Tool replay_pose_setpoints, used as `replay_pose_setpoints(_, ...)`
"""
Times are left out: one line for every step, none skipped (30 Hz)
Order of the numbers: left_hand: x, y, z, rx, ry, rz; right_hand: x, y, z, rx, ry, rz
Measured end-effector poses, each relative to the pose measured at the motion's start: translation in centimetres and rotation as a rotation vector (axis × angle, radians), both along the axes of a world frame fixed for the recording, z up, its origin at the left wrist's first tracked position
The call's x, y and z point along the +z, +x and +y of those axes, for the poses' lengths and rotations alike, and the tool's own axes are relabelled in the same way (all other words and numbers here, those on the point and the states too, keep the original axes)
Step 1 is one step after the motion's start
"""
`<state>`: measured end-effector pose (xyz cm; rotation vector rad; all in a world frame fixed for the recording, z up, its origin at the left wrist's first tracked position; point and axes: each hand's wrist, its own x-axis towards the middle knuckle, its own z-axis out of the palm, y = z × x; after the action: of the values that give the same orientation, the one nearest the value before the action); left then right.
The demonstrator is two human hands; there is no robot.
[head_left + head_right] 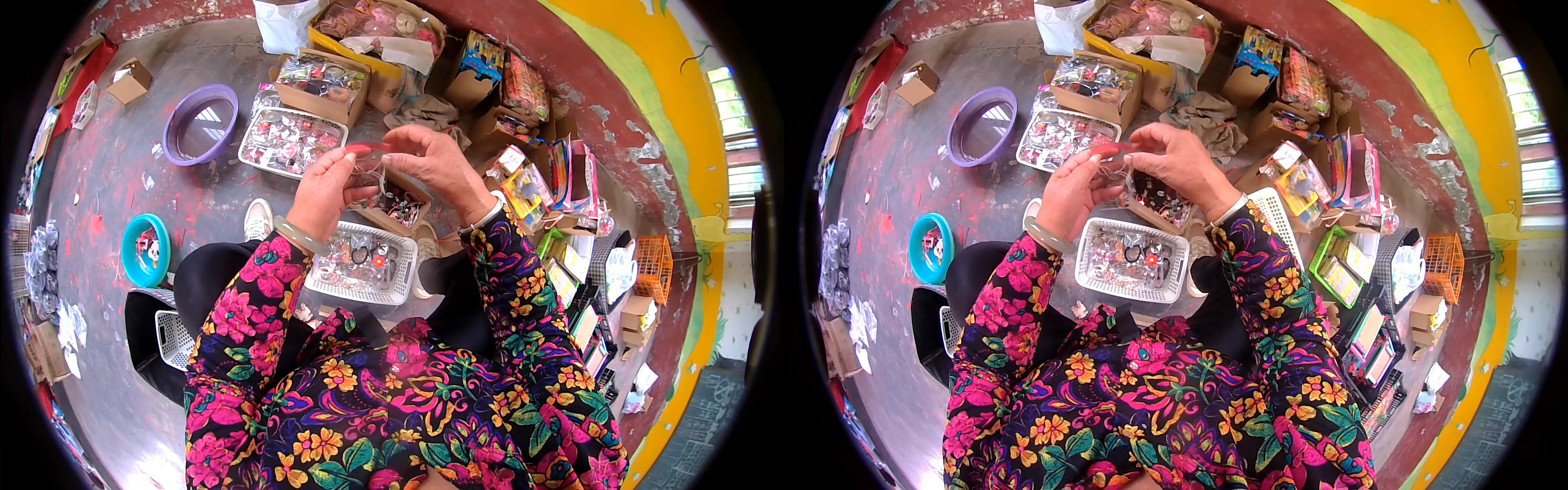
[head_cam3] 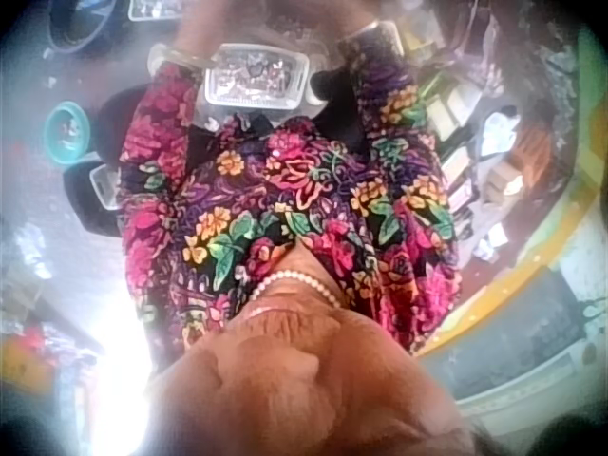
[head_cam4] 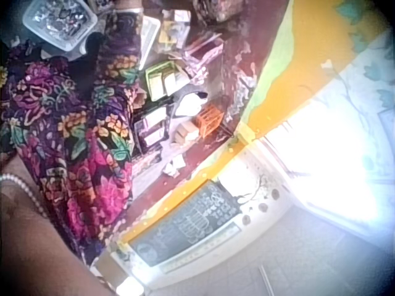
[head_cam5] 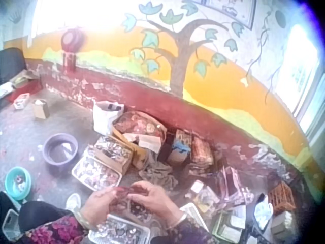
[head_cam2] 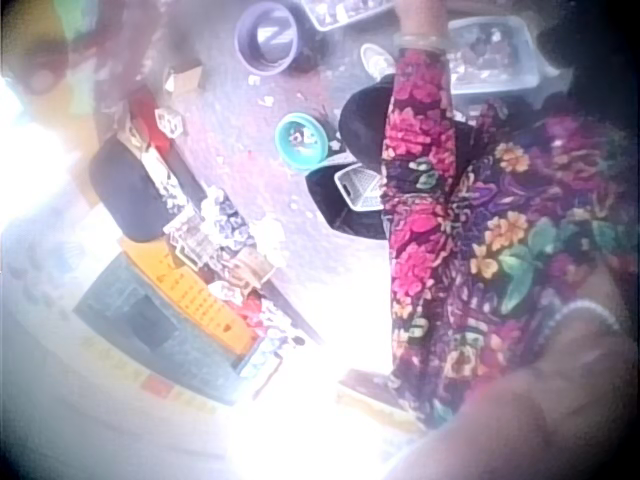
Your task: The person sits on the floor and repeatedly picks up small items from a white basket, places them into small plastic bags, and then puts the bags into a cardboard box. The person handles items one at a time, including hair accessories and small packaged goods.
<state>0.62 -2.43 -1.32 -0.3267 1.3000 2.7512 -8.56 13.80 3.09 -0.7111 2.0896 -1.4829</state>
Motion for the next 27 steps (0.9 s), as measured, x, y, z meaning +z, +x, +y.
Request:
replay_pose_setpoints(0.2,0.1,0.0,0.017,0.002,0.018,0.0,0.1,-0.1,0.007,-0.009,-0.053)
replay_pose_setpoints(0.4,0.1,0.1,0.023,0.007,0.017,0.1,0.4,-0.4,0.014,-0.017,-0.105)
replay_pose_setpoints(0.6,0.1,0.2,0.029,0.011,0.015,0.1,0.6,-0.5,0.021,-0.025,-0.158)
replay_pose_setpoints(0.7,0.1,0.2,0.035,0.016,0.014,-0.1,0.5,-0.4,0.001,-0.027,-0.182)
replay_pose_setpoints(0.6,0.1,0.1,0.027,0.025,0.02,-0.5,0.4,-0.3,-0.019,-0.03,-0.204)
replay_pose_setpoints(0.4,0.1,0.0,0.019,0.035,0.026,-0.8,0.3,-0.3,-0.038,-0.032,-0.227)
replay_pose_setpoints(0.3,0.0,0.0,0.011,0.044,0.032,-0.9,0.3,-0.3,-0.049,-0.043,-0.219)
replay_pose_setpoints(0.2,0.0,0.0,0.008,0.051,0.036,-0.9,0.3,-0.3,-0.059,-0.055,-0.212)
replay_pose_setpoints(0.2,0.0,-0.1,0.006,0.058,0.04,-1.0,0.3,-0.4,-0.07,-0.066,-0.204)
replay_pose_setpoints(0.2,0.0,-0.1,0.004,0.065,0.044,-1.0,0.3,-0.5,-0.075,-0.078,-0.207)
replay_pose_setpoints(0.3,0.0,0.0,0.012,0.065,0.029,-1.1,0.3,-0.4,-0.081,-0.089,-0.209)
replay_pose_setpoints(0.5,-0.1,0.0,0.021,0.065,0.014,-1.1,0.2,-0.4,-0.087,-0.1,-0.212)
replay_pose_setpoints(0.7,-0.1,0.1,0.029,0.065,0.0,-1.1,0.3,-0.4,-0.097,-0.104,-0.202)
replay_pose_setpoints(0.7,-0.1,0.1,0.019,0.02,0.001,-1.1,0.3,-0.4,-0.102,-0.109,-0.193)
replay_pose_setpoints(0.8,-0.2,0.1,0.009,-0.025,0.002,-1.1,0.3,-0.5,-0.109,-0.114,-0.185)
replay_pose_setpoints(0.8,-0.2,0.1,-0.002,-0.071,0.003,-1.1,0.3,-0.6,-0.11,-0.134,-0.196)
replay_pose_setpoints(0.8,-0.2,0.2,-0.003,-0.065,0.034,-1.2,0.3,-0.5,-0.116,-0.154,-0.206)
replay_pose_setpoints(0.7,-0.2,0.3,-0.004,-0.059,0.065,-1.3,0.2,-0.5,-0.121,-0.174,-0.216)
replay_pose_setpoints(0.7,-0.2,0.3,-0.006,-0.054,0.096,-1.2,0.2,-0.4,-0.119,-0.171,-0.225)
replay_pose_setpoints(0.3,-0.2,0.2,0.0,-0.072,0.088,-1.1,0.2,-0.4,-0.115,-0.17,-0.235)
replay_pose_setpoints(-0.3,-0.2,0.1,0.006,-0.091,0.08,-0.9,0.2,-0.5,-0.11,-0.168,-0.246)
replay_pose_setpoints(-0.6,-0.2,0.0,0.012,-0.109,0.072,-0.8,0.3,-0.5,-0.11,-0.165,-0.254)
replay_pose_setpoints(-0.6,-0.3,0.0,0.016,-0.111,0.054,-0.8,0.3,-0.5,-0.113,-0.161,-0.261)
replay_pose_setpoints(-0.4,-0.3,0.0,0.021,-0.113,0.036,-0.8,0.3,-0.5,-0.116,-0.156,-0.268)
replay_pose_setpoints(-0.4,-0.3,0.0,0.026,-0.115,0.019,-0.7,0.4,-0.5,-0.118,-0.169,-0.284)
replay_pose_setpoints(-0.3,-0.3,0.0,0.04,-0.108,0.014,-0.7,0.4,-0.6,-0.118,-0.181,-0.3)
replay_pose_setpoints(-0.3,-0.3,0.0,0.055,-0.101,0.01,-0.7,0.5,-0.6,-0.118,-0.194,-0.316)
